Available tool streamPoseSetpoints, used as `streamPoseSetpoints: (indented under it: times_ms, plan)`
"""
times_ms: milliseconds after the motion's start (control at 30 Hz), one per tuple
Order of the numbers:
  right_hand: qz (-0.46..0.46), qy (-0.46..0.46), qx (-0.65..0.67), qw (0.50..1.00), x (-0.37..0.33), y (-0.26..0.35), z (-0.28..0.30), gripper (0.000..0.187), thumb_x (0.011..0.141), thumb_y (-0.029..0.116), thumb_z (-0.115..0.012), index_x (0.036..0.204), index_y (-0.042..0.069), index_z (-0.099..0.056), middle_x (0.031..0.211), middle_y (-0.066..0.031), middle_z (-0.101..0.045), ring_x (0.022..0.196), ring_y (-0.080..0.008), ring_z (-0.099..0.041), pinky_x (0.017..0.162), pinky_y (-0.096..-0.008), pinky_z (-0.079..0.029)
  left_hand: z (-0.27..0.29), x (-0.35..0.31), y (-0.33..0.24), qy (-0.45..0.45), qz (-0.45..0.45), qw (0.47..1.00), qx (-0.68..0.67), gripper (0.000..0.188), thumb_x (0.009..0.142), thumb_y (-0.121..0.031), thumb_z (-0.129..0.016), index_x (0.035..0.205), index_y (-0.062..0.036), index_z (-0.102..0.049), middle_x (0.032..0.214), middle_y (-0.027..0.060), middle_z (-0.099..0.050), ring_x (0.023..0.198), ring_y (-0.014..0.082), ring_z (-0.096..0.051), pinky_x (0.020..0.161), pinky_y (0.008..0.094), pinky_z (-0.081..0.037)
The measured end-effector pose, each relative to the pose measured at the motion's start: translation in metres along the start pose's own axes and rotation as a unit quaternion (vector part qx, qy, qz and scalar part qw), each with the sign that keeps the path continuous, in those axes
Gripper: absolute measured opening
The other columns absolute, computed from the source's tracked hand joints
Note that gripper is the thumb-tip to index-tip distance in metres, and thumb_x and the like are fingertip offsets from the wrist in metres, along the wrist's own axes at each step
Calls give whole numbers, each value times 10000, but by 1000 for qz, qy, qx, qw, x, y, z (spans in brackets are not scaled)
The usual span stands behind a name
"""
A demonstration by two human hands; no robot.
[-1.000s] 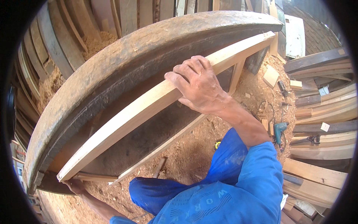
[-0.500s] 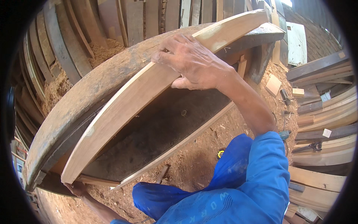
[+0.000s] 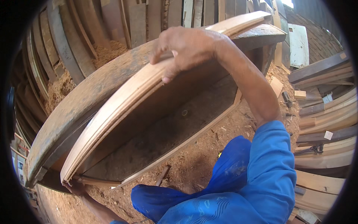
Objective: The person uses an electric router to shape a wooden plank, then applies adhesive to a wooden joint using a small brush before fitting the pieces together.
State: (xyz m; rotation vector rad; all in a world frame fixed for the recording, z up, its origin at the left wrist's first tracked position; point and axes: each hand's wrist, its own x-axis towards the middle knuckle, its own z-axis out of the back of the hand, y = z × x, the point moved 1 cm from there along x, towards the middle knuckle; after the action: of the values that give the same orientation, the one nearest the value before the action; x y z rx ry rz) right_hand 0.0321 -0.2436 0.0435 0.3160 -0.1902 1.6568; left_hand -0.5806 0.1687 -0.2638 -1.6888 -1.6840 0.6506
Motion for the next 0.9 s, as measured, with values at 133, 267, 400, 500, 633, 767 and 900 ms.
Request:
streamPoseSetpoints:
  times_ms: [133,267,400,500,633,767,900]
  plan:
    - [-12,23,-54,998,-13,15,-22,469,752,314,-799,1131,56,-702,1171,-139,-674,1140,-324,-586,1036,-456,-407,-2,-1,-5,-13,-8,1000,-8,726,933,-615,-536,1415,-77,-457,1414,122,-486,1318,286,-445,1108,467,-321]
    - [-3,-47,-100,994,-36,22,-42,348,834,279,-719,1123,89,-676,1194,-94,-676,1147,-305,-586,1104,-531,-326,-9,-3,-6,0,-44,998,50,621,966,-537,-534,1386,-82,-489,1358,106,-531,1257,260,-492,1072,417,-361]
    - [33,-240,-172,955,-48,18,-74,239,889,293,-652,1050,118,-668,1086,-28,-711,1036,-251,-635,1075,-523,-336,-9,-7,-14,8,-11,997,80,729,975,-565,-482,1501,-85,-326,1516,153,-363,1395,291,-357,1131,453,-306]
    - [36,-347,-267,898,-48,6,-95,309,937,402,-591,1041,121,-663,1017,-9,-721,956,-236,-651,1024,-487,-389,-11,-8,-15,31,-26,995,89,578,994,-510,-505,1404,-104,-480,1270,102,-568,1143,245,-534,1009,395,-409]
    - [39,-381,-273,882,-47,-7,-98,400,858,498,-628,1048,149,-674,931,28,-704,936,-195,-627,907,-417,-458,-38,-26,-13,18,-37,992,115,596,990,-527,-506,1415,-111,-466,1307,100,-545,1174,241,-514,1004,393,-413]
    - [81,-397,-220,887,-46,-10,-92,449,834,512,-657,1097,149,-657,941,20,-688,904,-210,-632,797,-370,-515,-48,-30,-6,-3,-47,989,143,628,998,-526,-474,1457,-102,-409,1383,116,-480,1242,253,-467,1032,425,-385]
    - [74,-276,-263,922,-44,-10,-85,469,713,360,-810,1077,105,-661,981,-80,-694,889,-272,-659,817,-449,-541,-41,-32,-9,-53,-21,988,141,714,967,-594,-459,1472,-93,-395,1414,133,-462,1287,276,-445,1070,479,-346]
